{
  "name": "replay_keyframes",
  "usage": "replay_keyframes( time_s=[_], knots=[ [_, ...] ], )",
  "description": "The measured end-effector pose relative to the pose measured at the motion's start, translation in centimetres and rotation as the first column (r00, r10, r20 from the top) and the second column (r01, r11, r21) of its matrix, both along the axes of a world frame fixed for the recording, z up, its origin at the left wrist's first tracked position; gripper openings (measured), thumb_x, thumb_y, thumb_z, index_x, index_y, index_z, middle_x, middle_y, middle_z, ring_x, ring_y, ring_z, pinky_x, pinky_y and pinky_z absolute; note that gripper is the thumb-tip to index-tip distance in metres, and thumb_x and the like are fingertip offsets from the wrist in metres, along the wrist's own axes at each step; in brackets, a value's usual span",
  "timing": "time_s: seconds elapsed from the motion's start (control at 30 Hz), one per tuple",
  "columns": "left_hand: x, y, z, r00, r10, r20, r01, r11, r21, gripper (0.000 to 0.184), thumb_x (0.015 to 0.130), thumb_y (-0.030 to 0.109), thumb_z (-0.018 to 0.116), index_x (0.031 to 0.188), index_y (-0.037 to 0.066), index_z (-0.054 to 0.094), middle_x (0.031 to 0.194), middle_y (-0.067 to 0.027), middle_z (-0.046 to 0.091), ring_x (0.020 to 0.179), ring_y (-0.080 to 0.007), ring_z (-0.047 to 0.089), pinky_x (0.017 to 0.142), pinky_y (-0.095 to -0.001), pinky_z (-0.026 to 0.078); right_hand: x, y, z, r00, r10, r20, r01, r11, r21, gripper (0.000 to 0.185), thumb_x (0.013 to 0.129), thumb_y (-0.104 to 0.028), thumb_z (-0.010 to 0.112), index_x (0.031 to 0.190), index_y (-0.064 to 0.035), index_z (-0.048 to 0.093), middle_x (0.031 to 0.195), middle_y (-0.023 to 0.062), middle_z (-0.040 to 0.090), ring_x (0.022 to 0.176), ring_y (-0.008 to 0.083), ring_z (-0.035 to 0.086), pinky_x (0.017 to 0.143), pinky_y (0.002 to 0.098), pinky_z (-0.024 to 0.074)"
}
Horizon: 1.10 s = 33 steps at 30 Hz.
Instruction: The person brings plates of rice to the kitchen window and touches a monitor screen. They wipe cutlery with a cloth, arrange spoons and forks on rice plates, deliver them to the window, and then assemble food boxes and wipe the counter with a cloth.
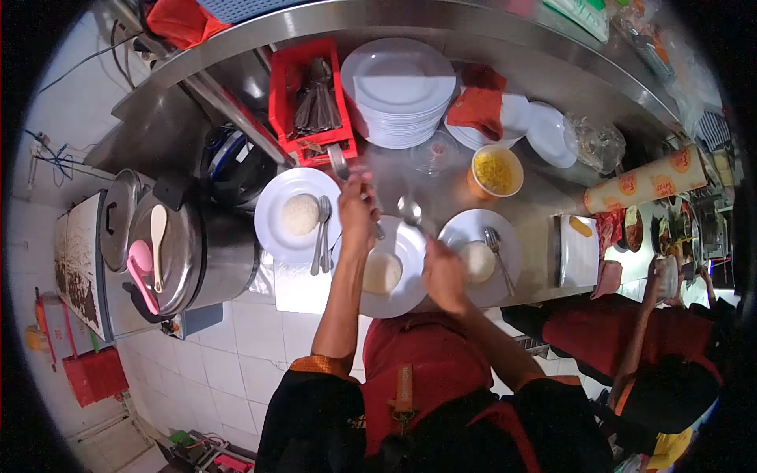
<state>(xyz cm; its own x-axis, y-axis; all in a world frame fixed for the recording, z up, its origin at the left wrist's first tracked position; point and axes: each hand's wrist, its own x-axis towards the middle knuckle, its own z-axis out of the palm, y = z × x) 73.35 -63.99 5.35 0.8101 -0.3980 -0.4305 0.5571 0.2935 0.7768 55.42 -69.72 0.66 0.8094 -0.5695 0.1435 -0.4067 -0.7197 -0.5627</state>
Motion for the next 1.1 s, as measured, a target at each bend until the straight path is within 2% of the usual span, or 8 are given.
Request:
replay_keyframes(
  time_s=[0.17, 0.3, 0.43, 0.53, 0.63, 0.7, 0.83, 1.1],
  knots=[
    [-1.0, 1.4, -0.9, 0.992, -0.079, 0.098, 0.095, 0.981, -0.171, 0.037, 0.098, 0.033, 0.032, 0.095, 0.005, 0.058, 0.072, -0.0004, 0.052, 0.058, -0.009, 0.043, 0.053, -0.023, 0.035, -2.0, 2.2, -4.9, 0.996, 0.048, -0.081, -0.052, 0.997, -0.052, 0.032, 0.079, -0.004, 0.05, 0.111, 0.001, 0.052, 0.096, 0.0171, 0.053, 0.08, 0.0325, 0.057, 0.065, 0.0433, 0.0473],
    [-2.6, 1.8, -0.1, 0.962, -0.197, 0.192, 0.204, 0.979, -0.021, 0.043, 0.098, 0.036, 0.031, 0.105, 0.004, 0.059, 0.085, -0.0042, 0.058, 0.075, -0.0112, 0.047, 0.063, -0.0247, 0.037, -2.0, 2.1, -2.9, 0.992, 0.127, -0.023, -0.129, 0.978, -0.161, 0.031, 0.081, -0.004, 0.05, 0.111, 0.0008, 0.052, 0.095, 0.0152, 0.051, 0.083, 0.0333, 0.049, 0.077, 0.0428, 0.0422],
    [-5.2, 2.0, 0.6, 0.919, -0.358, 0.165, 0.338, 0.931, 0.14, 0.052, 0.095, 0.045, 0.032, 0.126, 0.009, 0.051, 0.113, -0.0055, 0.054, 0.094, -0.0165, 0.045, 0.086, -0.0281, 0.037, 0.4, 1.2, 3.0, 0.958, -0.047, 0.283, -0.043, 0.952, 0.302, 0.032, 0.085, -0.009, 0.052, 0.116, -0.0002, 0.05, 0.096, 0.0182, 0.056, 0.087, 0.036, 0.053, 0.077, 0.0432, 0.0431],
    [-6.7, 1.5, 1.0, 0.923, -0.382, 0.042, 0.378, 0.923, 0.068, 0.042, 0.096, 0.037, 0.037, 0.124, 0.011, 0.054, 0.109, -0.0011, 0.056, 0.083, -0.01, 0.042, 0.067, -0.0219, 0.036, 2.0, 1.0, 5.8, 0.961, -0.059, 0.269, -0.143, 0.728, 0.67, 0.032, 0.087, -0.009, 0.051, 0.117, -0.0003, 0.049, 0.097, 0.0199, 0.058, 0.086, 0.0383, 0.057, 0.074, 0.0432, 0.0455],
    [-7.2, 2.1, -0.4, 0.854, -0.422, 0.306, 0.38, 0.906, 0.189, 0.039, 0.095, 0.035, 0.042, 0.125, 0.01, 0.052, 0.104, -0.0028, 0.057, 0.076, -0.0102, 0.045, 0.064, -0.0224, 0.038, 1.8, 1.1, 5.7, 0.967, -0.031, 0.253, -0.103, 0.861, 0.498, 0.031, 0.087, -0.008, 0.05, 0.117, 0.0, 0.049, 0.094, 0.0214, 0.058, 0.082, 0.04, 0.058, 0.069, 0.0429, 0.0469],
    [-6.7, 4.2, -1.3, 0.771, -0.228, 0.595, -0.009, 0.93, 0.368, 0.035, 0.093, 0.029, 0.049, 0.121, 0.009, 0.054, 0.092, -0.0029, 0.057, 0.071, -0.0105, 0.047, 0.062, -0.0232, 0.038, 0.4, 0.8, 5.2, 0.973, 0.008, 0.231, -0.066, 0.968, 0.242, 0.029, 0.087, -0.008, 0.051, 0.115, 0.0, 0.051, 0.093, 0.0211, 0.057, 0.083, 0.0401, 0.058, 0.07, 0.0434, 0.0464],
    [-5.6, 9.3, -1.3, 0.744, -0.041, 0.667, -0.352, 0.824, 0.444, 0.02, 0.089, 0.016, 0.056, 0.103, 0.003, 0.056, 0.079, -0.0029, 0.053, 0.073, -0.0109, 0.048, 0.062, -0.0253, 0.038, -2.6, 1.2, -1.0, 0.998, 0.064, 0.026, -0.064, 0.998, 0.009, 0.023, 0.084, -0.007, 0.055, 0.104, 0.0025, 0.056, 0.089, 0.0183, 0.053, 0.078, 0.0353, 0.056, 0.065, 0.0405, 0.0469],
    [-10.3, 14.4, -6.4, 0.759, -0.068, 0.647, -0.361, 0.783, 0.506, 0.015, 0.09, 0.017, 0.053, 0.088, 0.002, 0.051, 0.082, -0.0056, 0.052, 0.075, -0.0126, 0.047, 0.063, -0.0264, 0.04, -2.7, 3.1, -5.8, 0.987, 0.1, 0.129, -0.052, 0.942, -0.332, 0.02, 0.073, -0.008, 0.061, 0.09, 0.001, 0.059, 0.085, 0.0133, 0.051, 0.076, 0.0283, 0.051, 0.066, 0.0387, 0.0423]
  ],
)
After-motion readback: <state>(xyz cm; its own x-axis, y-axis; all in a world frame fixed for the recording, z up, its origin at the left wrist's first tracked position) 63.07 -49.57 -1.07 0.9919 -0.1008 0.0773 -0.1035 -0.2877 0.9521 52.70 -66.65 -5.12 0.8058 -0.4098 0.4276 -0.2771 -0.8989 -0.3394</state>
